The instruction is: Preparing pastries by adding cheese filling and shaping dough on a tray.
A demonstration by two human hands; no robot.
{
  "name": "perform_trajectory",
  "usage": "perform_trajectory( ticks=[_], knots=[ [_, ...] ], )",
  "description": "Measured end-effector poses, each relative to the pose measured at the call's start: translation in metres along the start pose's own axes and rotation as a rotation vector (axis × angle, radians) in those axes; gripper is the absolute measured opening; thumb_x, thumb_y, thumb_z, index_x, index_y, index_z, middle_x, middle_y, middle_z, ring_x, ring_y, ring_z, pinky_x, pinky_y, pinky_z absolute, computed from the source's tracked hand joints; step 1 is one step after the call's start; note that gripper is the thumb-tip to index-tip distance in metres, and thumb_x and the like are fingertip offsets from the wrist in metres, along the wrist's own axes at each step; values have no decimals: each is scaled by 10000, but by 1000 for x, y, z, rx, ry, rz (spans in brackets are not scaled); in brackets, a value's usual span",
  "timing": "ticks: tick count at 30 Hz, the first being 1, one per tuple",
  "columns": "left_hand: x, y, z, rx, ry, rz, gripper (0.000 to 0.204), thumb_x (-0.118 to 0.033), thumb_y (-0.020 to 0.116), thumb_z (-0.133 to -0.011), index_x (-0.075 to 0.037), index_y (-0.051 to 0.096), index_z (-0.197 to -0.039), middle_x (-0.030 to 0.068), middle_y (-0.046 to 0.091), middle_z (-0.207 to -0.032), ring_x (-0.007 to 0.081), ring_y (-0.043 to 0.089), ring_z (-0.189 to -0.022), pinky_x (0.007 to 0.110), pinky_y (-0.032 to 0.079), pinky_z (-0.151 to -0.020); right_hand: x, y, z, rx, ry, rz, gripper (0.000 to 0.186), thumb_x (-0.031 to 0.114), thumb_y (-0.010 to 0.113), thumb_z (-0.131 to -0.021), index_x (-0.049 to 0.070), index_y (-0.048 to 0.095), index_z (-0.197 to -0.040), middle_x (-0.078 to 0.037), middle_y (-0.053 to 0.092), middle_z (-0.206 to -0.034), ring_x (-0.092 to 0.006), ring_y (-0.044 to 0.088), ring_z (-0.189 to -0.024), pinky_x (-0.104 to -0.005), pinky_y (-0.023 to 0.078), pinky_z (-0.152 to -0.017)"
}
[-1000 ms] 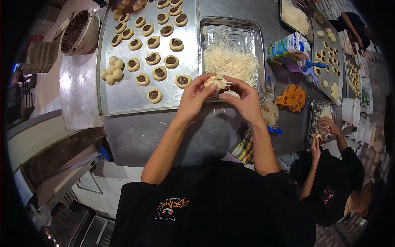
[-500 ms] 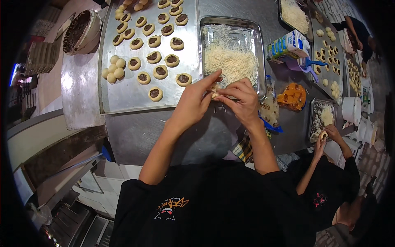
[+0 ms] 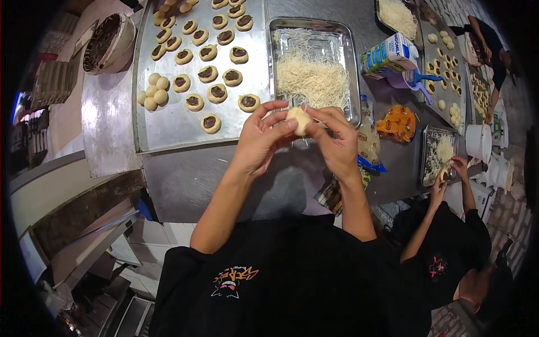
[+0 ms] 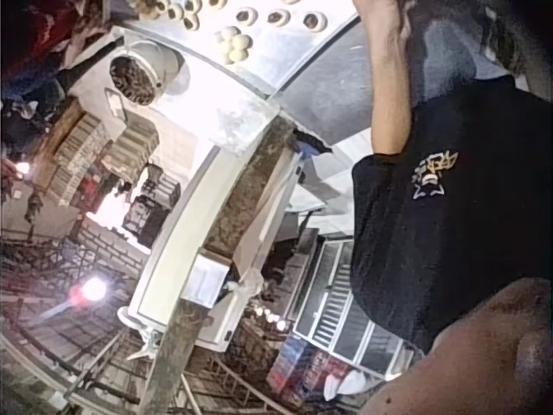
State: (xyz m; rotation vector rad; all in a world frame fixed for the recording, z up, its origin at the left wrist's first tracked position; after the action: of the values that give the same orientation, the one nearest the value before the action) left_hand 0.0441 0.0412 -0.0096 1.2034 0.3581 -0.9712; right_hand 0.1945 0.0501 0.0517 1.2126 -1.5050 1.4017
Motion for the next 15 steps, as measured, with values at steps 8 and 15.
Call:
perform_trajectory(
  ticks=[8,15],
  knots=[
    [-17,2,37,-71,141,-59,361,-189,507,-1027,80,592,-1252,182,640,-1240,223,638,-1124,351,512,-980,78,21,20,-44,-415,427,246,86,798,-822,19,748,-1053,-69,681,-982,-142,603,-928,-267,491,-791],
    [-80,-10,88,-18,588,-340,612,-395,304,-1076,131,583,-1223,223,616,-1297,279,618,-1168,403,473,-1028,81,78,42,-16,-135,-58,255,-8,796,-786,-4,740,-1035,-91,681,-1040,-150,641,-882,-233,507,-754]
  ],
)
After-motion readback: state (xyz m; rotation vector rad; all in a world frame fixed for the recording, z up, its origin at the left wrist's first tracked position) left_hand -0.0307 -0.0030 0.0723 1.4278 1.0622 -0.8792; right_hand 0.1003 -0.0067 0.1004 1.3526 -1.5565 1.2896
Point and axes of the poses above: each hand's wrist, its own z-axis away from the middle knuckle, its own y-axis out of the palm, x = y × z, the point moved 10 cm from there along -z, towards the middle knuckle
